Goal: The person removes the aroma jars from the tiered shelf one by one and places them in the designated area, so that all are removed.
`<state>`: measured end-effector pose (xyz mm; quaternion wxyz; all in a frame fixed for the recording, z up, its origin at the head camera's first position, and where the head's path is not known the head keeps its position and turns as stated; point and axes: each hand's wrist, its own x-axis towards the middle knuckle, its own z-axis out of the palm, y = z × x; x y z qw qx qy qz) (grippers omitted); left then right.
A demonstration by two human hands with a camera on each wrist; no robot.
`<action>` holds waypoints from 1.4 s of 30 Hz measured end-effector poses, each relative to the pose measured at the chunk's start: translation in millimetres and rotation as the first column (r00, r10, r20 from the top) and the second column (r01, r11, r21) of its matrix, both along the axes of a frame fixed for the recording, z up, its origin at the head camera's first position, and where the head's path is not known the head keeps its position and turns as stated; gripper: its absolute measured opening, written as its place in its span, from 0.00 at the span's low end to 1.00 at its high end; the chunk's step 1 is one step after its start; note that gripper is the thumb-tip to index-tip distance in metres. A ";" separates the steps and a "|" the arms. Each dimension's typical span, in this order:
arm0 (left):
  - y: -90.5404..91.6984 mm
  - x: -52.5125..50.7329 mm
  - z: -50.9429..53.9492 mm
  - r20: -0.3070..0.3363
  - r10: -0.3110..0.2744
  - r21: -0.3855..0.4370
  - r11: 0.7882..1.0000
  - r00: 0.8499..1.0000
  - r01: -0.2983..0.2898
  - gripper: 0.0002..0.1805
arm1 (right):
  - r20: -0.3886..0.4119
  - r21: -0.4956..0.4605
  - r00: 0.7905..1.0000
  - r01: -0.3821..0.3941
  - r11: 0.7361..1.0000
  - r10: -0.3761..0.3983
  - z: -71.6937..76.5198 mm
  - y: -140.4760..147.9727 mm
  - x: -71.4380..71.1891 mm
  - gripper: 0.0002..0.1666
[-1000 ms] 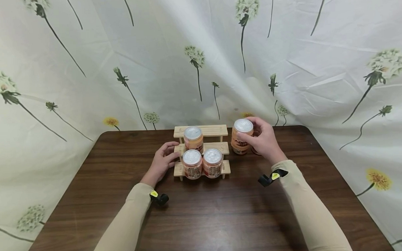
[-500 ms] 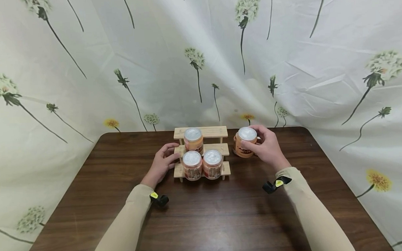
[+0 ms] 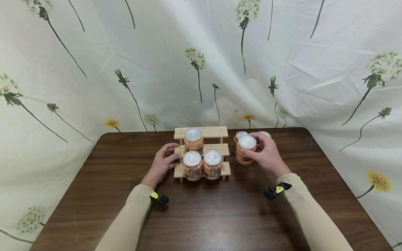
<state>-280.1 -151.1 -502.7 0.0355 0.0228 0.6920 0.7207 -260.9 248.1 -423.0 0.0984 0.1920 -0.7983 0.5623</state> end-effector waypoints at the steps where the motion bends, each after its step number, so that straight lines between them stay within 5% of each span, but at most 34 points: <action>1: -0.1 -0.2 -0.3 0.000 -0.002 -0.001 1.000 1.000 0.002 0.22 | -0.003 0.001 1.000 -0.001 1.000 0.001 -1.4 0.4 0.5 0.28; 18: 0.8 1.8 1.1 0.003 0.009 -0.010 1.000 1.000 -0.009 0.21 | 0.113 0.073 0.993 0.013 0.997 -0.021 -29.0 5.9 6.8 0.31; 42: 0.4 2.1 2.3 0.016 0.007 -0.016 1.000 1.000 -0.007 0.23 | 0.132 0.166 0.991 0.001 0.986 -0.023 -51.9 15.1 -4.8 0.33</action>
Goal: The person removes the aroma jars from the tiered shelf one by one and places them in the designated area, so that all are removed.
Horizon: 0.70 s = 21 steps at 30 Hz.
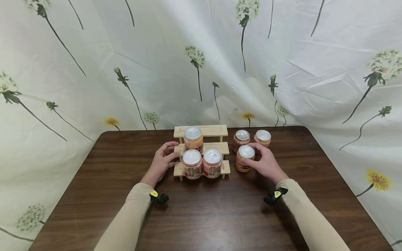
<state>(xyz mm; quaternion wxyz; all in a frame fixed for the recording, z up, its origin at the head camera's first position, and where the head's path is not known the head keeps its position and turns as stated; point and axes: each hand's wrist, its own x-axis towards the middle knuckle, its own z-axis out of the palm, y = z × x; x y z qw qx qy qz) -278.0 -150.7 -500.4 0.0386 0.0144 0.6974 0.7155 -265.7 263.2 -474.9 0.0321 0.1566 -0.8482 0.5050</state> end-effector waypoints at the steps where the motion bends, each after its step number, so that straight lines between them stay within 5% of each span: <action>1: -0.1 -0.2 -0.5 0.002 -0.001 -0.002 1.000 1.000 0.001 0.23 | 0.000 0.005 1.000 -0.003 1.000 0.003 0.2 0.8 0.1 0.33; 21: 0.5 -0.7 -1.5 -0.011 0.004 0.006 1.000 1.000 -0.004 0.22 | 0.029 0.015 0.999 -0.024 1.000 0.023 8.3 3.9 2.0 0.34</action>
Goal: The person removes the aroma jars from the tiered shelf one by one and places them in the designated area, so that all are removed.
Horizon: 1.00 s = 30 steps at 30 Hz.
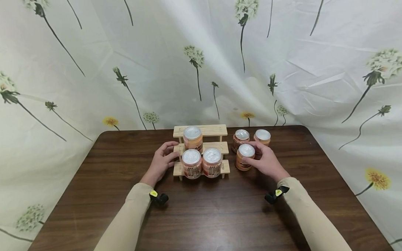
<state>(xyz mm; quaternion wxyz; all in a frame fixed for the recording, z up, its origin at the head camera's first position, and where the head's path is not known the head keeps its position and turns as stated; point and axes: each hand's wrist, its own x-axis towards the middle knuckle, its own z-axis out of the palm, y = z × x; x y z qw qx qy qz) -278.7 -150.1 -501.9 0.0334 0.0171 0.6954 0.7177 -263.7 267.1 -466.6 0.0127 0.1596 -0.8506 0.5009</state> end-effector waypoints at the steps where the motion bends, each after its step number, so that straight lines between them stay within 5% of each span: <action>1: -0.2 0.0 0.1 0.001 0.000 -0.001 1.000 1.000 0.000 0.22 | -0.003 -0.007 1.000 -0.001 1.000 0.001 1.2 0.5 -0.1 0.34; 14: -0.9 0.1 -0.1 0.003 -0.003 -0.009 1.000 1.000 0.003 0.23 | -0.126 -0.048 0.992 0.021 0.999 -0.027 43.7 -7.2 -8.5 0.31; 24: -0.3 0.3 0.8 -0.002 -0.012 -0.005 1.000 1.000 0.012 0.23 | -0.135 -0.106 0.986 -0.114 0.988 0.100 71.3 -56.0 -22.4 0.32; 30: 0.0 0.0 1.1 -0.003 -0.007 -0.003 1.000 1.000 0.007 0.22 | -0.115 -0.060 0.979 -0.176 0.983 0.168 81.3 -90.5 -26.9 0.33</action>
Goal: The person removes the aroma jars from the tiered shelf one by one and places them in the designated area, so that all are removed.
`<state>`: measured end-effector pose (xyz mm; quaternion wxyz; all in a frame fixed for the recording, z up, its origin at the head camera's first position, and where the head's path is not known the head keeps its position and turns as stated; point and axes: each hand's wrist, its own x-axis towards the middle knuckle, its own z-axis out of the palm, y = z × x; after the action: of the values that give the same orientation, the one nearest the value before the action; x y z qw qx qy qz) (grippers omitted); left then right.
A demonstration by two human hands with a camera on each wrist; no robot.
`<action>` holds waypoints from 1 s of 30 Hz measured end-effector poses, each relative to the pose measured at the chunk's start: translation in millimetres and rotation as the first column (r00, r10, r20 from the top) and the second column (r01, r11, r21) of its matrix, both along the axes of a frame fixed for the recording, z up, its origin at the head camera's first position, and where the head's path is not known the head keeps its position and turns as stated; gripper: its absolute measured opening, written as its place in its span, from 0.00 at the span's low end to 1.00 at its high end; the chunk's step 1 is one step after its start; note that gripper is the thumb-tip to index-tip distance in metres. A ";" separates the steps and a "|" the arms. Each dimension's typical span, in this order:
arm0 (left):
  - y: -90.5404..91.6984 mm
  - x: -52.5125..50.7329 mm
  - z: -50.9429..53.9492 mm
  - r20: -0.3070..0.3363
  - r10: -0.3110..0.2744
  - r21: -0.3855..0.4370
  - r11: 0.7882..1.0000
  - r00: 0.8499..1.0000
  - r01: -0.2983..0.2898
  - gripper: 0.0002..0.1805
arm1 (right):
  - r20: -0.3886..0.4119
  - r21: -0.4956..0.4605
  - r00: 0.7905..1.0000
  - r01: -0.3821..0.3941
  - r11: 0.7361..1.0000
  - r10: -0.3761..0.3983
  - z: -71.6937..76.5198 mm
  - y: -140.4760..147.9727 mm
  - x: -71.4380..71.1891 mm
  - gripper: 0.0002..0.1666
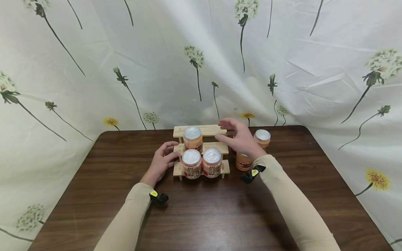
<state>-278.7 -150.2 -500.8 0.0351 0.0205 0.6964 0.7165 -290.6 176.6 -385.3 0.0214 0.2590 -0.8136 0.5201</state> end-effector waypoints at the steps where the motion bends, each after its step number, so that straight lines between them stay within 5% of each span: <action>1: 0.0 0.0 0.5 0.001 0.002 -0.002 1.000 1.000 -0.002 0.22 | 0.002 0.007 1.000 -0.011 1.000 0.011 0.5 -4.9 -1.0 0.33; 16: 0.1 -0.4 -1.8 0.003 0.002 0.009 1.000 1.000 -0.002 0.22 | 0.101 0.145 0.979 -0.193 0.970 0.180 4.9 -56.4 -15.0 0.40; 30: 0.2 1.0 -0.6 -0.003 -0.004 0.016 1.000 1.000 0.004 0.21 | 0.124 0.142 0.970 -0.224 0.964 0.208 4.1 -68.9 -16.7 0.37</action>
<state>-277.7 -149.9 -501.4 0.0352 0.0234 0.6907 0.7219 -307.3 107.8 -381.2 -0.0997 0.3187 -0.8184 0.4676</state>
